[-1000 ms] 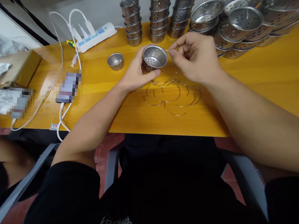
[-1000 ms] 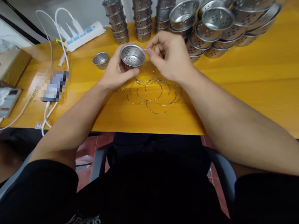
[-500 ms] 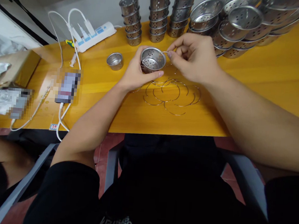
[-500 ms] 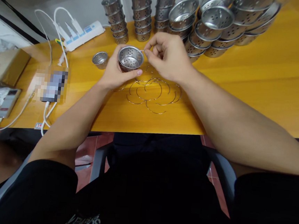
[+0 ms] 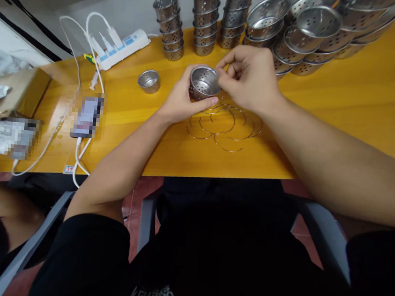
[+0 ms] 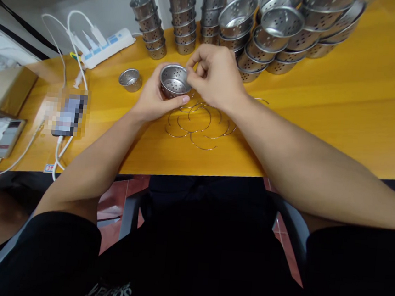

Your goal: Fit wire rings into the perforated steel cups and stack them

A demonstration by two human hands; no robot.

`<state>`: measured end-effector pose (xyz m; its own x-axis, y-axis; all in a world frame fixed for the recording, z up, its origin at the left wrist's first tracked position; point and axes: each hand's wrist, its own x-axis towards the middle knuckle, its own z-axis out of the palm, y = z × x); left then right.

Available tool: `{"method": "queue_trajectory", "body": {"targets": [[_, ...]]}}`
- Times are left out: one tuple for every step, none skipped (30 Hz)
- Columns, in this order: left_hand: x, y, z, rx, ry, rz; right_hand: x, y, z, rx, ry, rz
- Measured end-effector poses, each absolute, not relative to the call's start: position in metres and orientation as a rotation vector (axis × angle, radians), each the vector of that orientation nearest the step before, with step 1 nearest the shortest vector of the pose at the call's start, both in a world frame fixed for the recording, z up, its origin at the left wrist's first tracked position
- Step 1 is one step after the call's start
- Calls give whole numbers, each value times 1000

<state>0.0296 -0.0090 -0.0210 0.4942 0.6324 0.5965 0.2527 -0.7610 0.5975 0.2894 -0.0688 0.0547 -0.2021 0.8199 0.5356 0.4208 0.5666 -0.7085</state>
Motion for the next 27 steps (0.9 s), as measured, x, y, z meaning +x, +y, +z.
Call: {"method": "queue_trajectory", "body": {"targets": [[29,-9,-22,2310,722,1182,289,-70,56,-1033,-1821,521],[29,-9,-23,2310,709,1186,289,-72,57,-1049,-1818,532],[29,-9,-24,2309,694,1191,289,-74,58,-1063,-1813,542],[29,-9,-24,2310,682,1193,289,-76,59,-1075,-1806,550],[30,-9,-25,2311,676,1192,288,-77,60,-1084,-1800,555],[31,-10,-24,2312,676,1192,287,-79,60,-1091,-1796,557],[32,-11,-24,2311,679,1196,286,-80,60,-1094,-1794,557],[33,-13,-23,2308,684,1200,284,-80,60,-1093,-1793,554],[34,-14,-22,2303,693,1203,283,-81,61,-1085,-1794,552],[34,-15,-20,2299,706,1203,281,-81,62,-1067,-1793,552],[34,-15,-18,2293,720,1197,281,-82,63,-1040,-1789,555],[34,-15,-17,2285,733,1185,281,-82,66,-1000,-1783,569],[32,-14,-16,2273,741,1170,281,-83,69,-946,-1781,602],[30,-13,-15,2255,734,1158,283,-84,72,-883,-1789,660],[28,-11,-14,2232,708,1155,286,-85,75,-816,-1805,735],[26,-9,-14,2207,670,1153,289,-85,79,-749,-1831,819],[24,-7,-14,2183,633,1147,292,-86,81,-691,-1862,900],[22,-6,-15,2159,607,1130,296,-86,83,-647,-1892,970],[20,-6,-15,2138,592,1105,298,-85,85,-621,-1916,1027],[19,-7,-15,2127,591,1074,300,-85,86,-610,-1927,1067],[19,-8,-15,2125,604,1046,302,-84,86,-604,-1928,1095],[19,-11,-15,2131,626,1029,302,-83,86,-606,-1923,1119],[20,-13,-14,2143,648,1029,302,-82,86,-609,-1911,1139],[21,-15,-14,2160,665,1038,301,-82,86,-611,-1898,1153],[21,-16,-14,2175,677,1051,300,-82,86,-613,-1883,1165],[22,-17,-13,2186,682,1062,298,-82,87,-618,-1868,1177],[22,-18,-13,2195,677,1068,297,-83,87,-626,-1853,1187]]}}
